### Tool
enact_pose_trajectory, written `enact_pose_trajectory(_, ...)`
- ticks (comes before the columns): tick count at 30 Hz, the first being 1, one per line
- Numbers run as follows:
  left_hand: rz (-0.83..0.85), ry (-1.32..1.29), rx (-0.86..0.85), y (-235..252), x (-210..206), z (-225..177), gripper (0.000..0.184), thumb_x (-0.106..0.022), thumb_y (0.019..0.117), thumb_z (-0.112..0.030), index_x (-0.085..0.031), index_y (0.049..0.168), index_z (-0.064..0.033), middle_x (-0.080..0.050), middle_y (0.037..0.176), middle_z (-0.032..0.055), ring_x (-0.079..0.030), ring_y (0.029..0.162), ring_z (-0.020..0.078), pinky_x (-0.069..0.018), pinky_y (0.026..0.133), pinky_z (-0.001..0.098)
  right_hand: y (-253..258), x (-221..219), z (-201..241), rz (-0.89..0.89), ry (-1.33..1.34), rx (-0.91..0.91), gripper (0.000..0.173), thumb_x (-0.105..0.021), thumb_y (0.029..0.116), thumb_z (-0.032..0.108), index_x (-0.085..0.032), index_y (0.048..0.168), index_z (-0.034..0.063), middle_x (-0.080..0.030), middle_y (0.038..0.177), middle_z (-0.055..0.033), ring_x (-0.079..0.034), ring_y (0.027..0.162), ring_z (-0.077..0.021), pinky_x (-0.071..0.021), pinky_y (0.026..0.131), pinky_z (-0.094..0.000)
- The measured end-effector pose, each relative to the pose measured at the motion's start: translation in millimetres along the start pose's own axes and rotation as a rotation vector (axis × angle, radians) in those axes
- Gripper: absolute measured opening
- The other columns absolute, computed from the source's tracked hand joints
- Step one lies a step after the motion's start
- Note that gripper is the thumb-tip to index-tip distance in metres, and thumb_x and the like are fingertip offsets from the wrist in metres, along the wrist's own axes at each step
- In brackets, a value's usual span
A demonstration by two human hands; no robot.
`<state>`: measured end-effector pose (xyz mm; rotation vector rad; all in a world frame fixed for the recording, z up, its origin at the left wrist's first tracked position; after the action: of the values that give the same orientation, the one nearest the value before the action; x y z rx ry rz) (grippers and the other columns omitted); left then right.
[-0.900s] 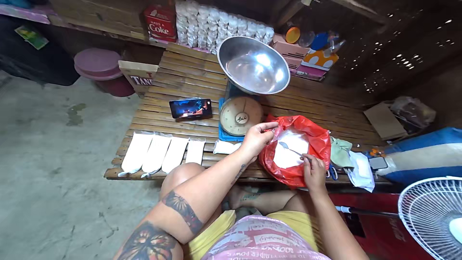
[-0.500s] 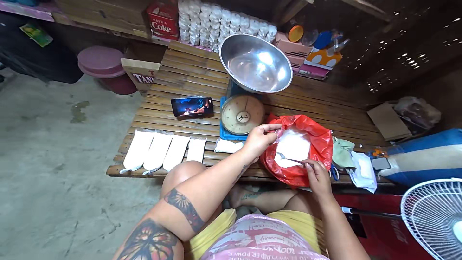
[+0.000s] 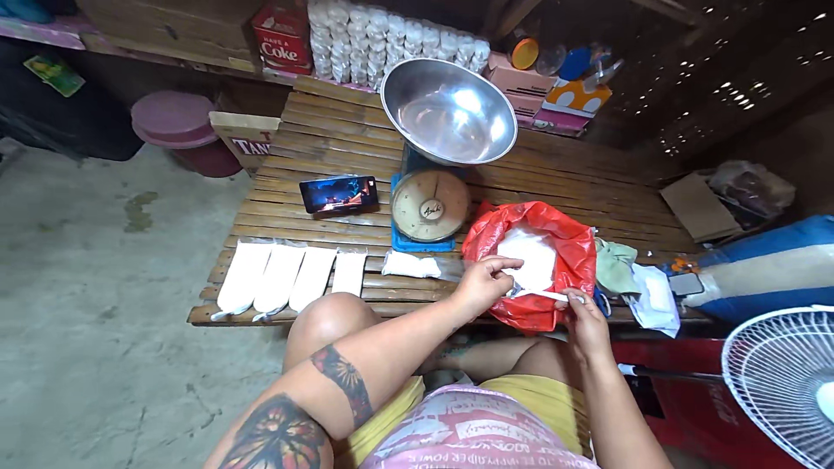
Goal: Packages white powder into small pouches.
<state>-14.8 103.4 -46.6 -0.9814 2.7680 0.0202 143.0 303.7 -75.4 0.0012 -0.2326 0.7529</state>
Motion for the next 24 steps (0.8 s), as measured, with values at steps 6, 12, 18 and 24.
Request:
enact_pose_trajectory(6,-0.02,-0.014,0.017,4,-5,13,0.033,-0.057,0.0966,-0.005,-0.069,0.128,-0.0049,-0.064,0.129,0.0101,-0.064,0.098,0.0105,-0.0543,0.086,0.0287,3,20,7,-0.077,0.142,-0.04,0.027,-0.036,0.1104,0.012,-0.061,0.113,0.003,-0.067,0.077,0.003,-0.061,0.065,-0.003,-0.0488,0.058,-0.017)
enact_pose_trajectory(12,-0.032,-0.026,0.022,6,-9,20,0.033,-0.058,0.0956,-0.004,-0.069,0.127,-0.0047,-0.064,0.126,0.0096,-0.063,0.093,0.0087,-0.0532,0.082,0.0266,2,45,30,-0.14,0.176,-0.008,0.027,-0.034,0.1102,0.013,-0.06,0.111,0.0049,-0.066,0.077,0.0043,-0.063,0.067,-0.0037,-0.053,0.063,-0.0187)
enact_pose_trajectory(18,-0.02,-0.016,0.042,6,-13,25,0.034,-0.058,0.0963,-0.005,-0.068,0.129,-0.0054,-0.063,0.129,0.0099,-0.063,0.094,0.009,-0.0538,0.083,0.0271,-4,59,56,-0.123,0.243,0.062,0.03,-0.032,0.1085,0.014,-0.061,0.106,0.0094,-0.068,0.075,0.0055,-0.065,0.065,-0.0039,-0.0549,0.063,-0.0193)
enact_pose_trajectory(24,-0.029,0.015,0.07,8,-14,26,0.034,-0.058,0.0965,-0.005,-0.069,0.129,-0.0072,-0.063,0.129,0.0091,-0.063,0.094,0.0098,-0.0536,0.083,0.0282,-15,46,75,-0.047,0.213,0.123,0.031,-0.032,0.1071,0.012,-0.063,0.104,0.0101,-0.068,0.074,0.0062,-0.063,0.064,-0.0017,-0.0531,0.062,-0.0167)
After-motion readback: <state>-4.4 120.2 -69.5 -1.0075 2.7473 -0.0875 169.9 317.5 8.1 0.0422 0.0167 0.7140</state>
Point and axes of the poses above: each hand's wrist, its own y-axis towards the middle knuckle, its own x-axis out of the back of the hand, z = x × y, the point moved 10 cm from there along y, towards the middle knuckle
